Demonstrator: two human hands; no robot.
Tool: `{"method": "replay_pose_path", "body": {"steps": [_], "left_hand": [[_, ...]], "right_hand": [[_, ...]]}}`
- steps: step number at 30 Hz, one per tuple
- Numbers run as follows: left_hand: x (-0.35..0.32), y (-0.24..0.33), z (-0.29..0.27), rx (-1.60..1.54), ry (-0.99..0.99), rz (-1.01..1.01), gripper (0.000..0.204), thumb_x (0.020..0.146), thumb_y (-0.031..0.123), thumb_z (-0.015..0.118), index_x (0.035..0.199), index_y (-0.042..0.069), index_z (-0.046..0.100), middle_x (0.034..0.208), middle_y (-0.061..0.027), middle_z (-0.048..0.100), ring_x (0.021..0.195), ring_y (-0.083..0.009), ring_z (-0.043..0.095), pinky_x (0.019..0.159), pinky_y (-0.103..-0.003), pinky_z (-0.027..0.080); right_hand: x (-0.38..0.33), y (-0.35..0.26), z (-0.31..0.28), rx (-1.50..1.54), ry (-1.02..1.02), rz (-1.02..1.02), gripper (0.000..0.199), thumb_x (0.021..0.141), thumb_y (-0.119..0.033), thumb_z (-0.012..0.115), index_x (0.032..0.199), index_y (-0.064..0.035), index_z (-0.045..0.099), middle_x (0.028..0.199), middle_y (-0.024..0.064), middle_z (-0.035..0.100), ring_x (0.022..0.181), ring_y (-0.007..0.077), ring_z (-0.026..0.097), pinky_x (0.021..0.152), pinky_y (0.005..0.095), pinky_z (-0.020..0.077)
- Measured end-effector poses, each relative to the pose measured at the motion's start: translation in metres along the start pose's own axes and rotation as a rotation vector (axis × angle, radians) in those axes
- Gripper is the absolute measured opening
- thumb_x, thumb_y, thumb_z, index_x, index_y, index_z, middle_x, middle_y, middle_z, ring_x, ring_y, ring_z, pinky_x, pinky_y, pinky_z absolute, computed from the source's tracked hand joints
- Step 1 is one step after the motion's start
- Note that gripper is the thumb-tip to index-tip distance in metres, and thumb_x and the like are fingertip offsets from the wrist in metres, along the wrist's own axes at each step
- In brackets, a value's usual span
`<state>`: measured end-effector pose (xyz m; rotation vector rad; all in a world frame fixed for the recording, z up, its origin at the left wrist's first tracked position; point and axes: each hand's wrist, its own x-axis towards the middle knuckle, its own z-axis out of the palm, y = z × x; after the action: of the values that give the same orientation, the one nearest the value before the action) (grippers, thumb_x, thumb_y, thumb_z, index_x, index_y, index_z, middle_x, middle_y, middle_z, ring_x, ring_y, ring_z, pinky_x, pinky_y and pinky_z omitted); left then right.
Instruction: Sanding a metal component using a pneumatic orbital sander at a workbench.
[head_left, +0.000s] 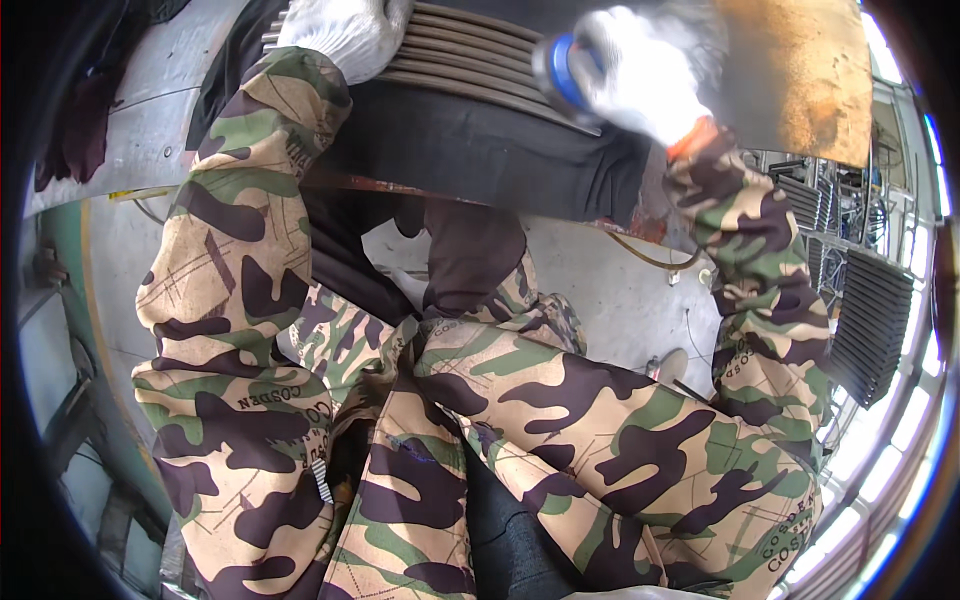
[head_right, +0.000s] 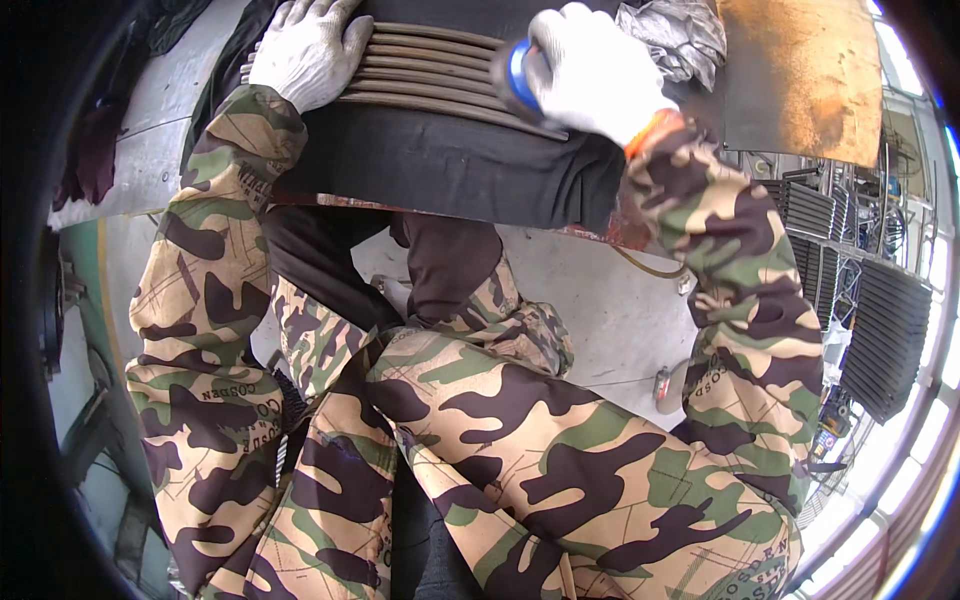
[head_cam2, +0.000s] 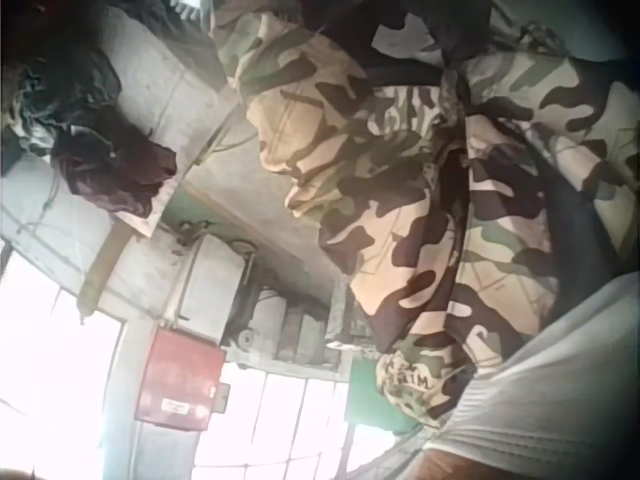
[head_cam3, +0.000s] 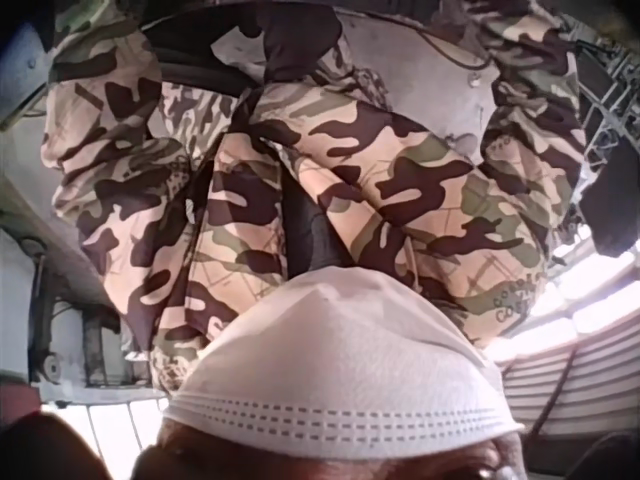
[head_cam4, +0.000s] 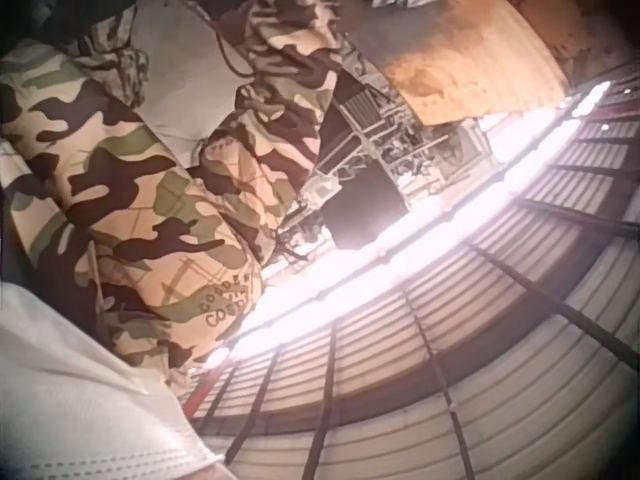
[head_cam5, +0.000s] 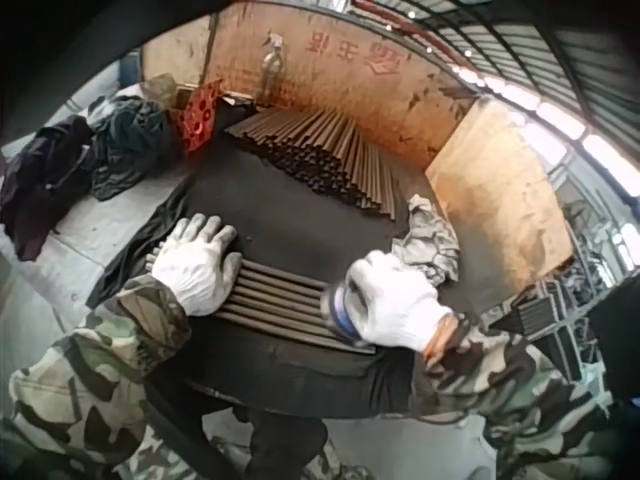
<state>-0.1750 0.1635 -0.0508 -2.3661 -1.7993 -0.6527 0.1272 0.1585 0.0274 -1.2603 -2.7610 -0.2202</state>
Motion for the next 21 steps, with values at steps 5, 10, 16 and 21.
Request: {"method": "replay_pose_path", "body": {"steps": [5, 10, 16, 21], "left_hand": [[0.000, -0.003, 0.007, 0.022, 0.052, 0.018, 0.047, 0.099, 0.032, 0.055, 0.132, 0.000, 0.063, 0.137, -0.0247, 0.062, 0.133, -0.0432, 0.052, 0.117, -0.052, 0.035], [-0.001, 0.000, -0.001, -0.030, 0.028, 0.010, 0.049, 0.097, 0.034, 0.059, 0.132, 0.000, 0.064, 0.136, -0.0240, 0.062, 0.132, -0.0432, 0.054, 0.117, -0.051, 0.036], [-0.001, 0.004, 0.002, -0.069, 0.098, 0.059, 0.042, 0.095, 0.030, 0.061, 0.122, -0.001, 0.067, 0.124, -0.0227, 0.066, 0.121, -0.0424, 0.059, 0.110, -0.052, 0.041], [-0.002, 0.008, 0.012, 0.027, 0.222, -0.106, 0.035, 0.094, 0.027, 0.060, 0.112, -0.002, 0.068, 0.112, -0.0210, 0.068, 0.115, -0.0413, 0.060, 0.106, -0.054, 0.041]], "right_hand": [[-0.010, -0.029, -0.005, 0.007, 0.015, -0.099, 0.022, 0.088, -0.027, 0.066, 0.103, -0.0102, 0.066, 0.096, 0.0141, 0.063, 0.090, 0.0346, 0.067, 0.074, 0.0474, 0.0581], [0.038, -0.039, -0.013, 0.019, 0.017, -0.042, 0.018, 0.086, -0.022, 0.066, 0.091, -0.0053, 0.061, 0.087, 0.0190, 0.061, 0.081, 0.0405, 0.063, 0.071, 0.0485, 0.0536], [0.024, -0.052, 0.002, 0.041, 0.000, -0.109, 0.025, 0.087, -0.027, 0.065, 0.107, -0.0107, 0.068, 0.097, 0.0152, 0.064, 0.092, 0.0363, 0.067, 0.075, 0.0513, 0.0570], [0.056, -0.068, -0.016, 0.047, 0.084, -0.119, 0.016, 0.087, -0.021, 0.066, 0.091, -0.0066, 0.060, 0.087, 0.0179, 0.061, 0.081, 0.0391, 0.063, 0.070, 0.0500, 0.0533]]}}
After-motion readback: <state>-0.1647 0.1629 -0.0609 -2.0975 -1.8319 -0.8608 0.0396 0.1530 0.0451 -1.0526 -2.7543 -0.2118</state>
